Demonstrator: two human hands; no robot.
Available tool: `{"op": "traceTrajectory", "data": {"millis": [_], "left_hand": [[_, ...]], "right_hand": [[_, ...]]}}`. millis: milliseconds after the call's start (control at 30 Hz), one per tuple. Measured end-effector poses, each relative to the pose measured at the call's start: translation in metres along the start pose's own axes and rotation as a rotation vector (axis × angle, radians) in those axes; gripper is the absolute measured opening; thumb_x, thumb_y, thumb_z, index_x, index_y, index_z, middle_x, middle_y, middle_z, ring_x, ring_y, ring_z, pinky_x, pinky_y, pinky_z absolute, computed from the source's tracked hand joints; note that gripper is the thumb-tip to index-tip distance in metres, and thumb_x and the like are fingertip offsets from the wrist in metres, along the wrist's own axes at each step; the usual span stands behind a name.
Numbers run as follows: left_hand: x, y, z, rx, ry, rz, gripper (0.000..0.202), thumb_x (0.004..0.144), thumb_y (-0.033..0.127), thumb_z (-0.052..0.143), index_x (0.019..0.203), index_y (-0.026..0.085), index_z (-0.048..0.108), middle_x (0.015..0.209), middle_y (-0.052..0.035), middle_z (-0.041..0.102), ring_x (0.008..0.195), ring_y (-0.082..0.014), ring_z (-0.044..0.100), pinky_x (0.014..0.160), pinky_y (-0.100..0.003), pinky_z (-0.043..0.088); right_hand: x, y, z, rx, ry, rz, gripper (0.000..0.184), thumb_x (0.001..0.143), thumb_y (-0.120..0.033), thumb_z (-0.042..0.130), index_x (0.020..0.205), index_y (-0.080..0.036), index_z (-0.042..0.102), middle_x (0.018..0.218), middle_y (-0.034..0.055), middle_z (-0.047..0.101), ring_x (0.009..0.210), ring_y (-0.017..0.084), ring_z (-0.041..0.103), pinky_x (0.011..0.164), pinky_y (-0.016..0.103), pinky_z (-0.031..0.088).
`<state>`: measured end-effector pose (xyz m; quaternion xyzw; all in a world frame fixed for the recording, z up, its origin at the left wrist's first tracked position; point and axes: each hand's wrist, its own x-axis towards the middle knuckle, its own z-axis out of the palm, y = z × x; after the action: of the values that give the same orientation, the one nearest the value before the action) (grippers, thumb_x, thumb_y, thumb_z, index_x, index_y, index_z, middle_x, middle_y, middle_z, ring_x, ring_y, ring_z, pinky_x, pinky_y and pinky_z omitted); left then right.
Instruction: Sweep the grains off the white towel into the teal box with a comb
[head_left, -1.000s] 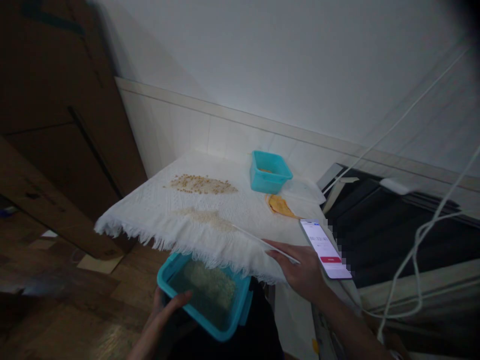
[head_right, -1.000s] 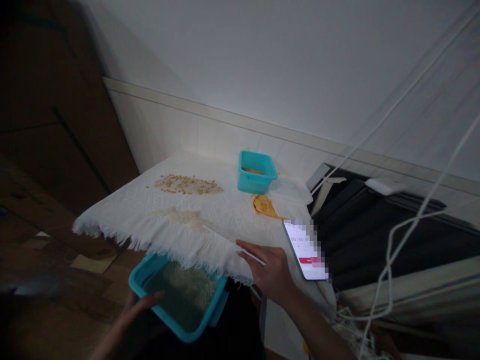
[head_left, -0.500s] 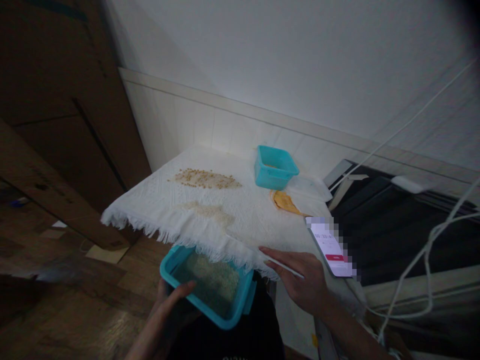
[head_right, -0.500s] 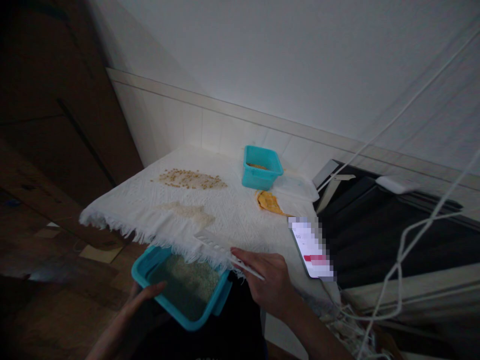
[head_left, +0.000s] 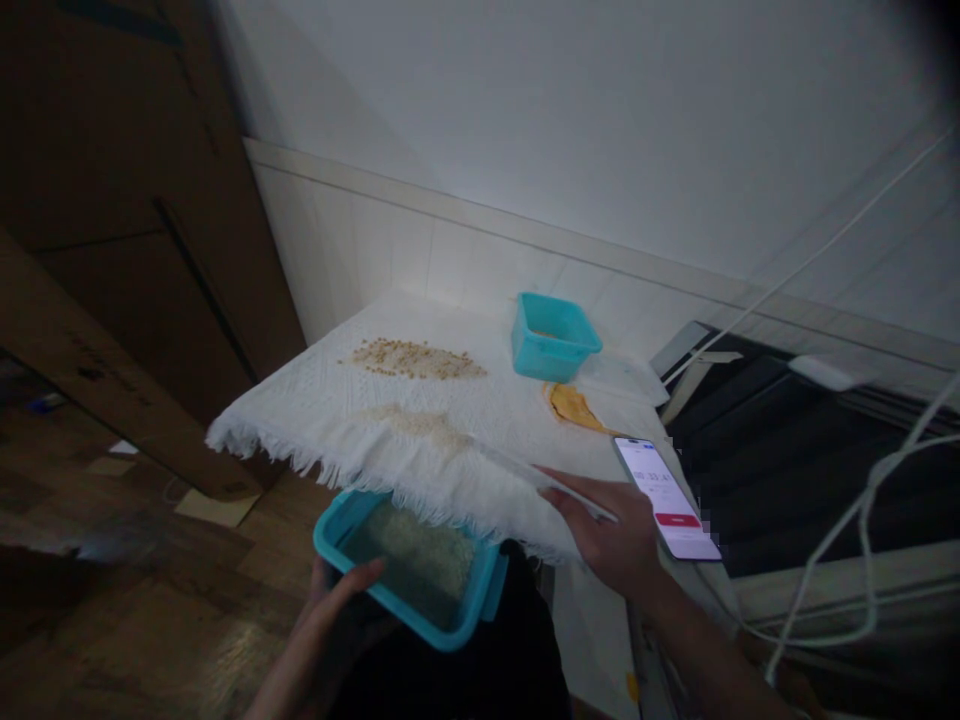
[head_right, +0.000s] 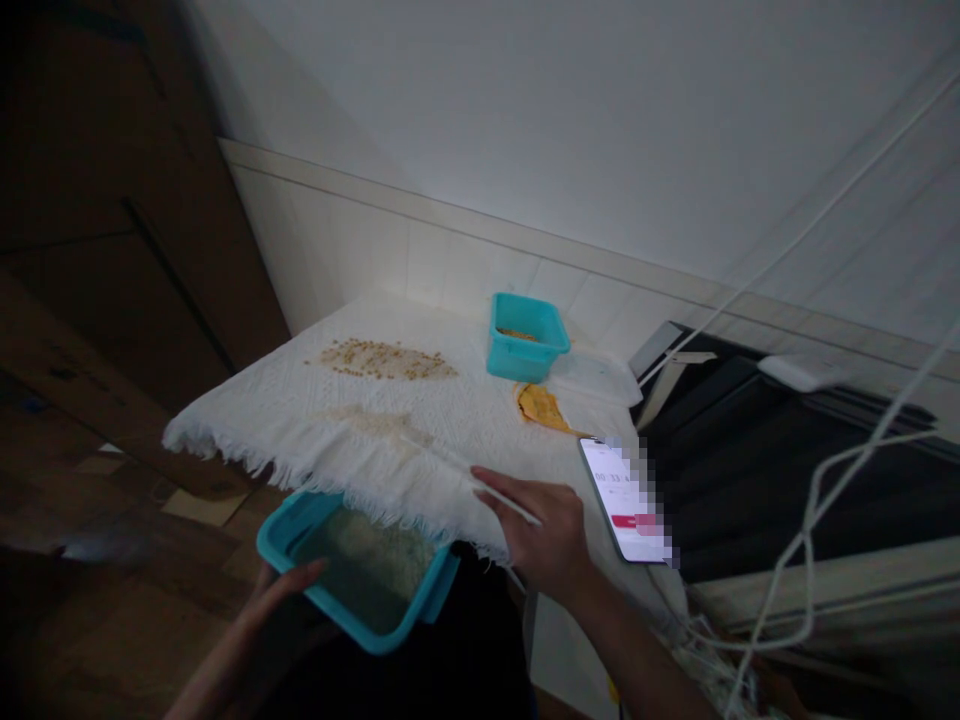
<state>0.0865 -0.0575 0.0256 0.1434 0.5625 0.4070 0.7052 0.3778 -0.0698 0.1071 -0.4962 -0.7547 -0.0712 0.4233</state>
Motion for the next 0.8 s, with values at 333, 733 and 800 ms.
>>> {"op": "traceTrajectory", "data": {"millis": [333, 733, 800], "left_hand": [[0.007, 0.006, -0.007, 0.012, 0.028, 0.015, 0.089, 0.064, 0.038, 0.094, 0.141, 0.044, 0.050, 0.139, -0.0100, 0.065, 0.133, -0.0438, 0.063, 0.095, -0.061, 0.061], [0.012, 0.004, -0.011, 0.005, 0.033, 0.019, 0.095, 0.059, 0.041, 0.097, 0.141, 0.041, 0.049, 0.129, -0.0105, 0.068, 0.124, -0.0458, 0.068, 0.094, -0.060, 0.061], [0.013, 0.003, -0.010, 0.005, 0.033, 0.014, 0.096, 0.058, 0.041, 0.097, 0.142, 0.039, 0.049, 0.127, -0.0110, 0.069, 0.124, -0.0454, 0.069, 0.094, -0.058, 0.062]], "right_hand": [[0.005, 0.010, 0.010, 0.089, -0.035, 0.059, 0.020, 0.100, -0.025, 0.067, 0.096, -0.022, 0.086, 0.086, 0.0048, 0.085, 0.066, 0.022, 0.082, 0.058, 0.026, 0.065], [0.017, 0.006, 0.034, 0.224, -0.098, -0.071, 0.026, 0.097, -0.016, 0.066, 0.116, -0.026, 0.082, 0.094, 0.0018, 0.086, 0.069, 0.016, 0.082, 0.063, 0.023, 0.065], [0.016, 0.004, 0.036, 0.225, -0.106, -0.099, 0.028, 0.097, -0.016, 0.067, 0.118, -0.027, 0.081, 0.097, 0.0014, 0.086, 0.072, 0.016, 0.083, 0.067, 0.024, 0.066]]}}
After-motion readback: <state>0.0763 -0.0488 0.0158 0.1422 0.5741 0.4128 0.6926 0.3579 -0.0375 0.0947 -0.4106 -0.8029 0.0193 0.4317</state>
